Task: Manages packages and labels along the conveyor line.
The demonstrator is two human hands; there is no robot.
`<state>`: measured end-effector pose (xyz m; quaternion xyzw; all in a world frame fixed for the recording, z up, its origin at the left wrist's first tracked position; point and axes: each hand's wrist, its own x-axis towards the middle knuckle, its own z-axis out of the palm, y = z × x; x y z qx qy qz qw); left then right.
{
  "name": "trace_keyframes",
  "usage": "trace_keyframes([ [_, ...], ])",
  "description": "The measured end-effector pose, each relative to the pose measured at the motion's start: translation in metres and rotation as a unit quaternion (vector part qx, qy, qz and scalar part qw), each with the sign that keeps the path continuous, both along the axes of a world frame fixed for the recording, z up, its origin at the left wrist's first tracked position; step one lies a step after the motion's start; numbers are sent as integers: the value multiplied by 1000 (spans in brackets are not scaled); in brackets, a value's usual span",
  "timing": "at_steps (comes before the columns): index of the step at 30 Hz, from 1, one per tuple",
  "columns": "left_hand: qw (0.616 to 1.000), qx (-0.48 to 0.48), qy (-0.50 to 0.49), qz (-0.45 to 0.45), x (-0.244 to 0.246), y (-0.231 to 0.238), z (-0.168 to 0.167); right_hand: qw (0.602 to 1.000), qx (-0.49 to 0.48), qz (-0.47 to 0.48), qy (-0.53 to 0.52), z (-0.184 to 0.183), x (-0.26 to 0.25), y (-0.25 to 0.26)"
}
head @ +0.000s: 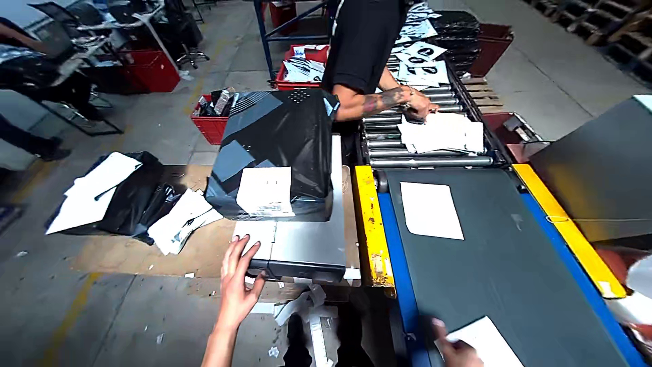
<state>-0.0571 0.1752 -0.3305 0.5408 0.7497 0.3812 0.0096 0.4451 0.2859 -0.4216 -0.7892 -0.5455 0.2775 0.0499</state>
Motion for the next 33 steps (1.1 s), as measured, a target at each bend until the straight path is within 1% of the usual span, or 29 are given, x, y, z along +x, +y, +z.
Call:
trace_keyframes([
  [1, 1000, -4, -5, 1, 0, -3, 0, 993, 19, 51, 102, 3, -64, -19],
  [2, 1000, -8, -8, -2, -1, -4, -1, 976, 6, 94, 195, 6, -129, -35],
  [3, 1000, -11, -7, -5, -2, -3, -1, 953, -20, 114, 279, 6, -187, -45],
  [4, 1000, -15, -5, -11, -3, -4, -1, 929, -59, 99, 351, 9, -237, -50],
  [6, 999, -25, 0, -25, -7, -6, 2, 888, -138, -12, 438, 26, -306, -46],
  [7, 999, -27, 3, -32, -9, -7, 3, 875, -145, -73, 456, 32, -328, -42],
  [9, 999, -21, 3, -45, -13, -12, 1, 859, -105, -153, 477, 36, -351, -43],
  [10, 998, -16, 7, -57, -15, -11, 0, 856, -81, -160, 485, 37, -352, -46],
  [11, 997, -12, 15, -71, -16, -9, 0, 856, -69, -146, 490, 41, -344, -46],
  [13, 996, -9, 25, -90, -15, -6, -1, 862, -78, -94, 492, 50, -299, -40],
  [14, 995, -13, 27, -100, -15, -5, 0, 874, -69, -68, 475, 50, -262, -29],
  [15, 994, -18, 28, -107, -16, -4, 1, 893, -34, -61, 445, 46, -218, -10],
  [17, 994, -16, 32, -106, -16, 0, -1, 930, 50, -110, 348, 22, -119, 54],
  [19, 996, -8, 37, -83, -10, 3, -5, 958, 103, -175, 200, -14, -23, 124],
  [20, 997, -3, 40, -65, -5, 5, -6, 974, 88, -175, 113, -26, 16, 148],
  [21, 998, -3, 41, -46, 2, 5, -5, 987, 34, -153, 39, -32, 46, 155],
  [22, 999, -6, 39, -35, 6, 5, -1, 992, -22, -120, -26, -35, 70, 149],
  [23, 999, -10, 33, -28, 9, 5, 3, 990, -73, -86, -82, -29, 89, 135],
  [25, 999, -13, 27, -16, 9, 6, 6, 976, -129, -51, -165, -13, 109, 102],
  [26, 1000, -14, 24, -12, 7, 3, 6, 972, -141, -33, -186, -8, 110, 83],
  [27, 1000, -13, 21, -9, 5, 1, 6, 973, -136, -6, -189, -3, 101, 65],
  [28, 1000, -14, 17, -5, 3, 1, 5, 977, -118, 29, -175, -1, 78, 48],
  [29, 1000, -16, 13, -3, 2, -1, 4, 985, -90, 69, -128, 0, 43, 30],
  [30, 1000, -20, 10, -2, 2, -3, 3, 990, -57, 117, -61, 4, -5, 8],
  [31, 1000, -23, 8, -3, 1, -4, 1, 986, -13, 163, 26, 7, -60, -14],
  [32, 1000, -26, 7, -6, 0, -4, 1, 974, 8, 189, 121, 4, -116, -31],
  [33, 999, -31, 7, -10, 0, -5, 0, 957, -5, 191, 217, 1, -168, -44],
])
